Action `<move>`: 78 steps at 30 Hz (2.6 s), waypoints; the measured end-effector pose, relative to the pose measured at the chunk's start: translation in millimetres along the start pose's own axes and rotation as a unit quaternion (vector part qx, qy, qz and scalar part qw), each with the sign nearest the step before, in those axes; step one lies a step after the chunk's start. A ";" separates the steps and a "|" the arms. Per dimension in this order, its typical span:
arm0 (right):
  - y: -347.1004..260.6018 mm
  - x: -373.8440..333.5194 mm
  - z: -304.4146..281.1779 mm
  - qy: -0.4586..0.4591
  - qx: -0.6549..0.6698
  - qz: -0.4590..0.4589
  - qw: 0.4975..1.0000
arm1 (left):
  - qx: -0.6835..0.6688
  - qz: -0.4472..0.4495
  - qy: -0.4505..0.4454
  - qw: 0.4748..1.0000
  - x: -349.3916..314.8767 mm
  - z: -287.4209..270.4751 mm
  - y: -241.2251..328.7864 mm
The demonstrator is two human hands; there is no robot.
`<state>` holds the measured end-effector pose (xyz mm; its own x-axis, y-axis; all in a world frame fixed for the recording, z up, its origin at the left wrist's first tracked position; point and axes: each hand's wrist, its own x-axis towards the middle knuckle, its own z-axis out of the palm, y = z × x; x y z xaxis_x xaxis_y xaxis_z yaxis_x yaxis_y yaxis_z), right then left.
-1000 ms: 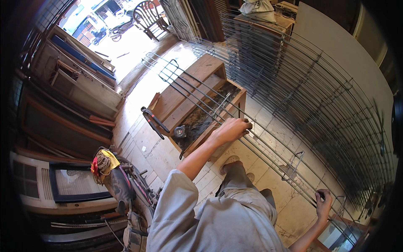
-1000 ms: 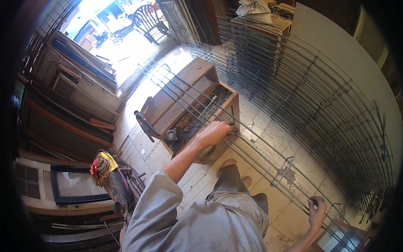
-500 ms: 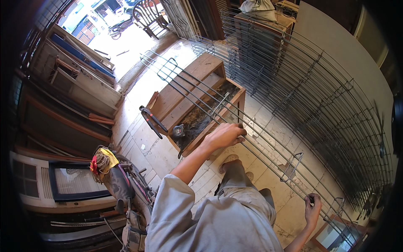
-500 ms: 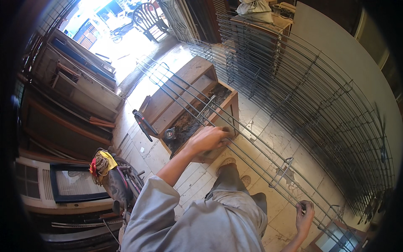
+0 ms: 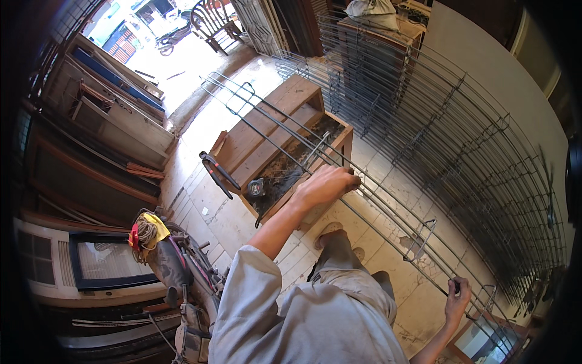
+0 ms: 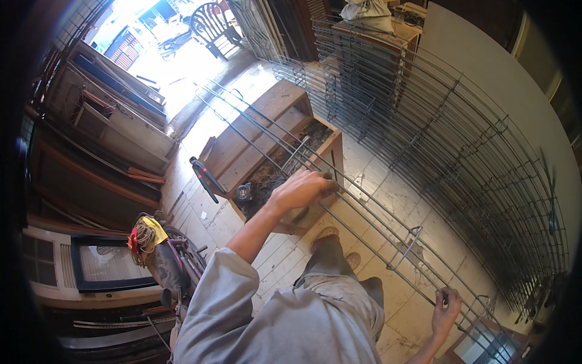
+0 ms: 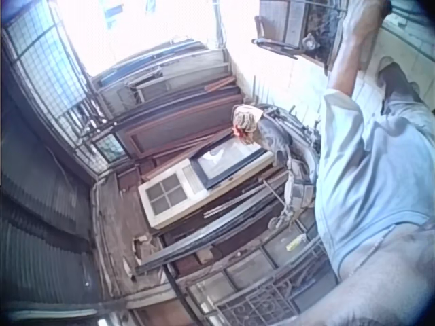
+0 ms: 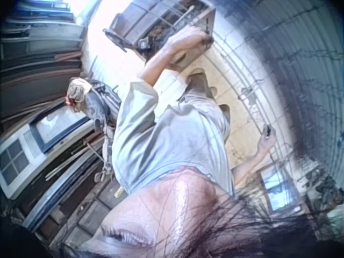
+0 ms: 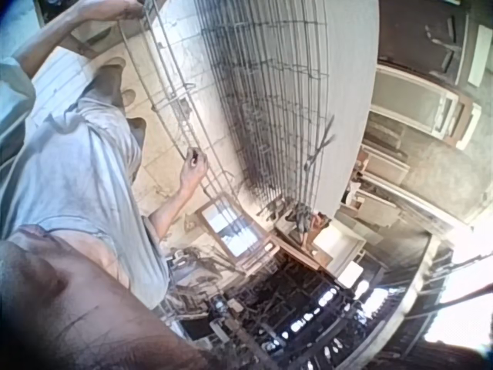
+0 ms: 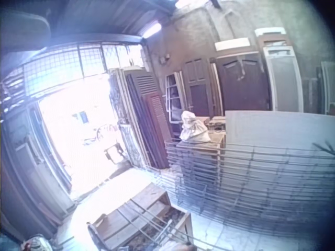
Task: The person aligns metal rods on a wooden frame and secures the joints by twisting thin wire around them using pliers.
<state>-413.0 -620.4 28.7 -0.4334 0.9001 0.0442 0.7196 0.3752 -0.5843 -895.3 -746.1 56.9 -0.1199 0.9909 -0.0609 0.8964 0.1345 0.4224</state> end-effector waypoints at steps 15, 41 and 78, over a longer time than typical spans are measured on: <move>55.8 19.0 28.6 0.210 -0.198 -0.101 0.952 | 0.042 -0.085 0.043 0.995 47.7 39.5 1.7; 66.2 8.5 -54.2 0.114 -0.112 0.126 0.979 | -0.101 0.061 0.162 0.980 48.3 48.7 -23.6; 19.7 -13.6 23.4 0.424 -0.049 0.179 0.886 | -0.068 0.006 0.163 0.984 20.4 21.9 -29.7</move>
<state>-405.7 -630.4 -2.4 0.3670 0.7924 0.4872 0.7900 0.0110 -0.6129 -915.1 -730.0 23.3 -0.2600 0.9383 0.2282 0.8361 0.1006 0.5392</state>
